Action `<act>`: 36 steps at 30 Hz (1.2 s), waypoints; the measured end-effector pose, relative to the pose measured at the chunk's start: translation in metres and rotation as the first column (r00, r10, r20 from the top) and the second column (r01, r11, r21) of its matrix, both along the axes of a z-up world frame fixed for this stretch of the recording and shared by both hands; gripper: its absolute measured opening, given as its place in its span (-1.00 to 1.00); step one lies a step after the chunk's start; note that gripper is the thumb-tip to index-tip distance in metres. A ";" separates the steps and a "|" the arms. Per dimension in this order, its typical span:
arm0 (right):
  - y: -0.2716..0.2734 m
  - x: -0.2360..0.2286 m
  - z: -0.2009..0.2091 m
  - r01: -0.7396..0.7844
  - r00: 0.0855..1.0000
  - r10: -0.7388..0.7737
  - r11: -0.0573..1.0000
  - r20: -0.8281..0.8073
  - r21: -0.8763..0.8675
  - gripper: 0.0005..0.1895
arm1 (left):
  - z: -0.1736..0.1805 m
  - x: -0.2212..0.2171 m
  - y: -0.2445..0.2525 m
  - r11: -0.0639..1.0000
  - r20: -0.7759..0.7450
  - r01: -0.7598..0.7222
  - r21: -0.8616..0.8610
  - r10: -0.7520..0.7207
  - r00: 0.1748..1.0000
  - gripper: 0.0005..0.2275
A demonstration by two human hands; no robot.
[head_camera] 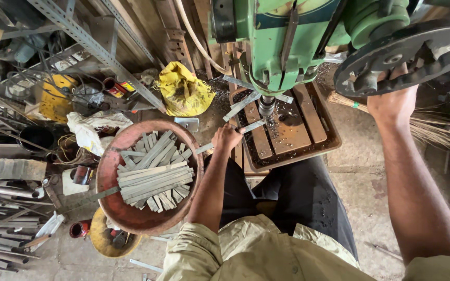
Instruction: The person repeatedly picks up metal bars from a basin, positions them under a drill press, and operates the machine to drill holes. The person then places the processed bars into a tray.
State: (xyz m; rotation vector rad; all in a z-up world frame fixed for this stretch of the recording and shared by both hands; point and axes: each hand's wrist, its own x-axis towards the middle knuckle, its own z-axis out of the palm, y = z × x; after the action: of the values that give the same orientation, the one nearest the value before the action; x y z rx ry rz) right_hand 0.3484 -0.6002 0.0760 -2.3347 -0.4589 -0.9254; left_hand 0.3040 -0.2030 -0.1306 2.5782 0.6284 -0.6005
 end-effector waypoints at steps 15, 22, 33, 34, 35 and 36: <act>0.009 -0.005 0.014 -0.029 0.997 0.036 0.994 -0.063 0.108 -0.75 | -0.008 0.002 0.001 1.000 -0.012 0.024 0.015 -0.024 1.000 -0.47; 0.005 0.001 0.000 0.017 1.000 -0.016 0.998 -0.017 0.064 -0.73 | 0.011 0.000 -0.001 1.000 -0.036 0.006 -0.005 -0.007 0.999 -0.50; -0.008 0.003 0.011 0.018 0.966 -0.025 0.999 -0.256 -0.028 -0.81 | -0.019 0.003 0.000 0.999 -0.076 0.026 -0.028 -0.028 0.997 -0.58; -0.022 -0.003 0.016 0.098 0.882 -0.115 0.993 -0.457 -0.060 -0.74 | -0.019 0.003 0.001 1.000 -0.044 0.025 -0.013 -0.026 0.999 -0.63; -0.033 -0.009 0.013 0.163 0.750 -0.193 0.981 -0.633 -0.106 -0.68 | -0.016 0.003 0.004 1.000 -0.012 0.023 0.003 -0.023 1.000 -0.67; -0.052 -0.018 0.008 0.091 0.901 -0.332 0.774 -0.280 -0.626 -0.65 | -0.010 0.002 0.006 1.000 0.021 0.020 0.020 -0.020 1.000 -0.71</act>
State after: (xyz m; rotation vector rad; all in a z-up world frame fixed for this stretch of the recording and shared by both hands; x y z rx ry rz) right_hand 0.3308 -0.6521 0.0837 -3.1250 -0.3563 -0.4178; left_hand 0.3064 -0.1974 -0.1404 2.6085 0.6051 -0.5757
